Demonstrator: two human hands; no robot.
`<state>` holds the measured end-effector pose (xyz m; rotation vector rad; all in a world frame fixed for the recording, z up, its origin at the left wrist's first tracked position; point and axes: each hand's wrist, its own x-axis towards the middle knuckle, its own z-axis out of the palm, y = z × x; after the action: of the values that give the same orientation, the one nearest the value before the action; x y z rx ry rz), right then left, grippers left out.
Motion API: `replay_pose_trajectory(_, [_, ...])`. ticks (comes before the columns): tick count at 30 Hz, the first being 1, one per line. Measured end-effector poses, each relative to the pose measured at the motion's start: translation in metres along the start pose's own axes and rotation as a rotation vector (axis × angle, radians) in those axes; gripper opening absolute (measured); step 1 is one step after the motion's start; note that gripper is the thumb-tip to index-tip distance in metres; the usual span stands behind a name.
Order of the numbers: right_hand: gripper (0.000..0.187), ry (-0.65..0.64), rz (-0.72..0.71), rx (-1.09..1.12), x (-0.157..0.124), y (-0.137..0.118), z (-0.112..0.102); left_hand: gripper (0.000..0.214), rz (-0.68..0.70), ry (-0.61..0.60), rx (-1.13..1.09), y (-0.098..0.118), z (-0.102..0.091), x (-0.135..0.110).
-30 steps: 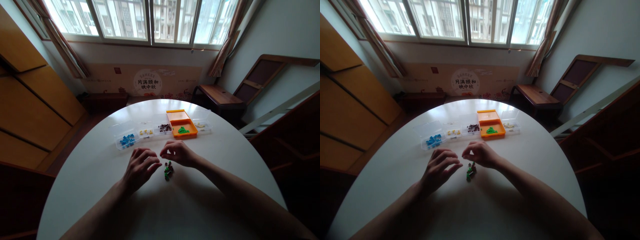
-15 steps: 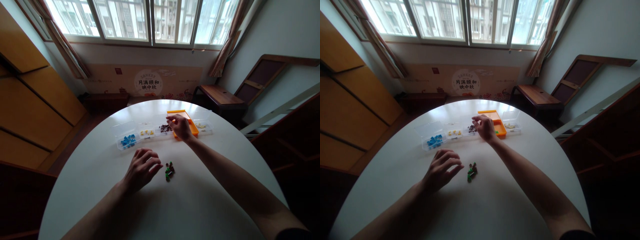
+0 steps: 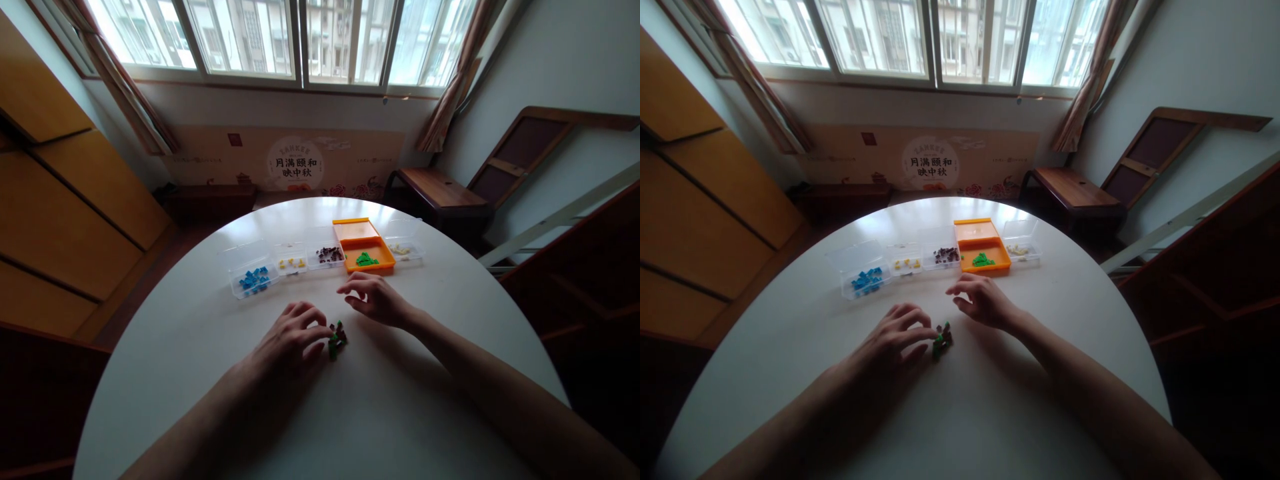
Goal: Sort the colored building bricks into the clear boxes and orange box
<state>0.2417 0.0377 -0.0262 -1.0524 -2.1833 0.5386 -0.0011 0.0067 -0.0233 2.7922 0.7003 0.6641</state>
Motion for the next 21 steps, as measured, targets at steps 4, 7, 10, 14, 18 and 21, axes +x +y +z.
replay_pose_trajectory(4, [0.022,-0.076,-0.008,-0.007,-0.011,-0.004,0.000,0.019,0.008,-0.049,0.006,0.001,-0.001,0.002])
replay_pose_trajectory(7, [0.020,-0.083,-0.021,0.000,-0.013,-0.006,0.001,0.014,0.014,-0.035,0.011,0.002,0.000,0.003])
replay_pose_trajectory(10, [0.018,-0.082,-0.028,-0.009,-0.014,-0.007,0.003,0.011,0.015,-0.015,0.020,0.002,0.001,0.003])
replay_pose_trajectory(14, [0.016,-0.088,-0.038,-0.005,-0.014,-0.007,0.008,0.010,0.000,-0.013,0.016,0.004,0.001,0.005])
replay_pose_trajectory(18, [0.017,-0.094,-0.030,-0.011,-0.015,-0.008,0.010,0.014,0.014,-0.023,0.002,0.008,-0.002,0.008])
replay_pose_trajectory(21, [0.019,-0.105,-0.026,-0.010,-0.015,-0.010,0.011,0.015,0.015,-0.035,0.005,0.009,-0.003,0.008])
